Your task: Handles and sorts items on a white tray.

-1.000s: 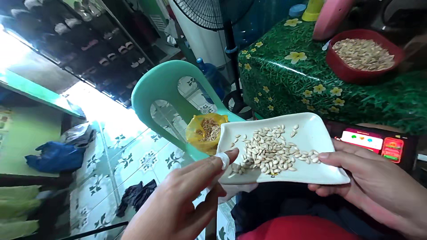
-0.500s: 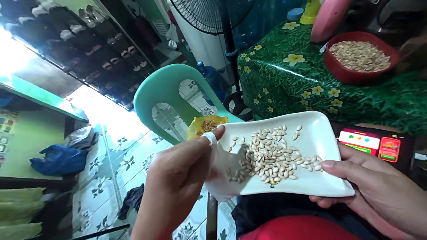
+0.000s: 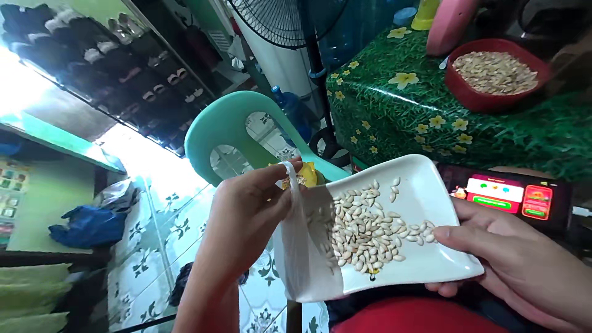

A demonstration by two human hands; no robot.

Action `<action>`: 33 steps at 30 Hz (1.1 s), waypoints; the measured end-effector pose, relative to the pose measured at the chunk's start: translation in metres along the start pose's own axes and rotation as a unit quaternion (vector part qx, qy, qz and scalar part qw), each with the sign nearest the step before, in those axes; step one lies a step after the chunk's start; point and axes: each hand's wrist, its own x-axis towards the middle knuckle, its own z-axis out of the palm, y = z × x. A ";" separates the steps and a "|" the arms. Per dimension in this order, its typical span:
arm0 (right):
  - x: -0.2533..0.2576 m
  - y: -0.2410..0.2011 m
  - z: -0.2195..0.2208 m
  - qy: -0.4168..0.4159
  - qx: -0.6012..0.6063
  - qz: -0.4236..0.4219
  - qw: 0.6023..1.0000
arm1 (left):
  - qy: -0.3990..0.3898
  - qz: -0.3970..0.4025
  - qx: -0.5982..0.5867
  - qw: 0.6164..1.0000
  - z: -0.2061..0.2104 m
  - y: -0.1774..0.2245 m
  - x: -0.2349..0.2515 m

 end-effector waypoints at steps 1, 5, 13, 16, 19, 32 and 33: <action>0.001 -0.001 0.001 -0.001 -0.003 0.006 1.000 | 0.000 0.001 -0.010 1.000 0.000 0.001 0.000; 0.007 -0.004 0.002 -0.017 -0.024 0.028 0.999 | -0.014 0.022 -0.050 0.998 0.000 0.003 -0.003; 0.018 -0.025 0.011 -0.007 -0.092 0.031 0.995 | -0.018 0.071 -0.111 0.991 -0.002 0.008 -0.022; 0.026 -0.041 0.015 -0.012 -0.141 0.012 0.990 | 0.005 0.070 -0.130 0.989 0.000 0.008 -0.025; 0.034 -0.056 0.019 -0.008 -0.198 -0.027 0.980 | 0.006 0.063 -0.175 0.983 0.005 0.008 -0.027; 0.042 -0.081 0.040 0.024 -0.445 -0.193 0.874 | 0.011 0.053 -0.244 0.968 0.027 -0.003 -0.016; 0.043 -0.082 0.038 0.025 -0.448 -0.202 0.870 | 0.015 0.053 -0.240 0.969 0.027 -0.004 -0.016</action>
